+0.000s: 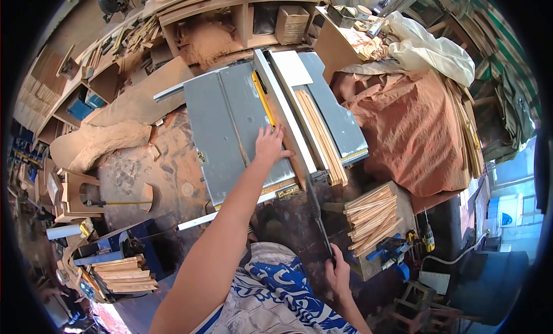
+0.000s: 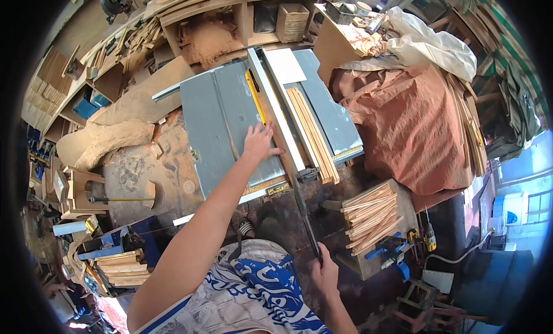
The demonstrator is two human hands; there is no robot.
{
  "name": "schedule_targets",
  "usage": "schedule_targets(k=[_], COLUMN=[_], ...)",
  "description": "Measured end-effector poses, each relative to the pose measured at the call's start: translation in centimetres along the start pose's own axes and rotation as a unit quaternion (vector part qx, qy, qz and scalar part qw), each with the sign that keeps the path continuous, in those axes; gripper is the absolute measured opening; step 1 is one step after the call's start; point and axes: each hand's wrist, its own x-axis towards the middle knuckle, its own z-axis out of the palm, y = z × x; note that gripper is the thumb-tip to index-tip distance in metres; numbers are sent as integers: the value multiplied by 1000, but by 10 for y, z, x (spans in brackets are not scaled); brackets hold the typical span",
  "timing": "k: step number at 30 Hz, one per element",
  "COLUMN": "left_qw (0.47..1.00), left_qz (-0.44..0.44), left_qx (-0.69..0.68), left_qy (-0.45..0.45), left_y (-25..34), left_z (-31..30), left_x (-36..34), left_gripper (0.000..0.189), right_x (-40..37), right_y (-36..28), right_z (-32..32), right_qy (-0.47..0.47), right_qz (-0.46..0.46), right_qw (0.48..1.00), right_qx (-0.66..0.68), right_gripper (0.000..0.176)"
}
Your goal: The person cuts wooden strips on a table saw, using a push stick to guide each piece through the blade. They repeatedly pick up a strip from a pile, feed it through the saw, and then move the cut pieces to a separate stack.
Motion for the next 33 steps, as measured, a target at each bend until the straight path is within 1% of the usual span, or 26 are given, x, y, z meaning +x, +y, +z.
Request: schedule_targets(k=[1, 2, 3, 5, 6, 7, 9, 13, 15, 19, 21, 24, 28, 33], left_qw=[1000, 1000, 1000, 1000, 1000, 1000, 998, 999, 999, 999, 1000, 1000, 1000, 999], left_qz=[2, 0, -2, 0, 1, 1, 0, 0, 4, 11, 19, 12, 14, 17], left_qx=[-4, -1, 2, -3, -5, -6, -9, -9, -12, -14, -12, -19, -25, -25], left_qy=[-1, -4, -9, -9, -6, -7, -60, -49, -41, -30, -20, 0, -8, -26], left_y=[0, -1, 0, -1, -2, -3, -4, -5, -6, -12, -15, -22, -35, -58], left_z=[-1, -3, -3, -4, -4, -3, -8, -7, -6, -3, 2, 4, 0, -2], left_x=[0, 1, 0, -1, -1, -1, 3, 1, 3, 9, 13, 24, 44, 72], left_gripper=[118, 117, 117, 117, 117, 117, 118, 117, 116, 115, 115, 118, 116, 111], right_x=[-7, -10, -8, -1, 5, 9, 18, 26, 31, 40, 45, 58, 77, 107], right_y=[-22, -34, -38, -42, -43, -42, -40, -37, -42, -52, -63, -66, -70, -85], right_z=[-17, -24, -26, -32, -32, -30, -27, -19, -15, -11, -9, -5, 6, 17], right_qy=[-70, -68, -68, -111, -121, -121, -138, -125, -138, -144, -160, -169, -185, -183], right_qz=[9, -28, -24, -28, -20, -20, -29, -53, -23, -18, 19, 20, 37, 28], right_qw=[991, 986, 986, 963, 955, 955, 942, 942, 939, 946, 942, 943, 938, 944], right_qx=[-113, -147, -151, -244, -270, -271, -304, -308, -314, -291, -294, -286, -292, -274], right_gripper=[60, 67, 67, 70, 71, 71, 71, 76, 76, 78, 83, 88, 91, 94])
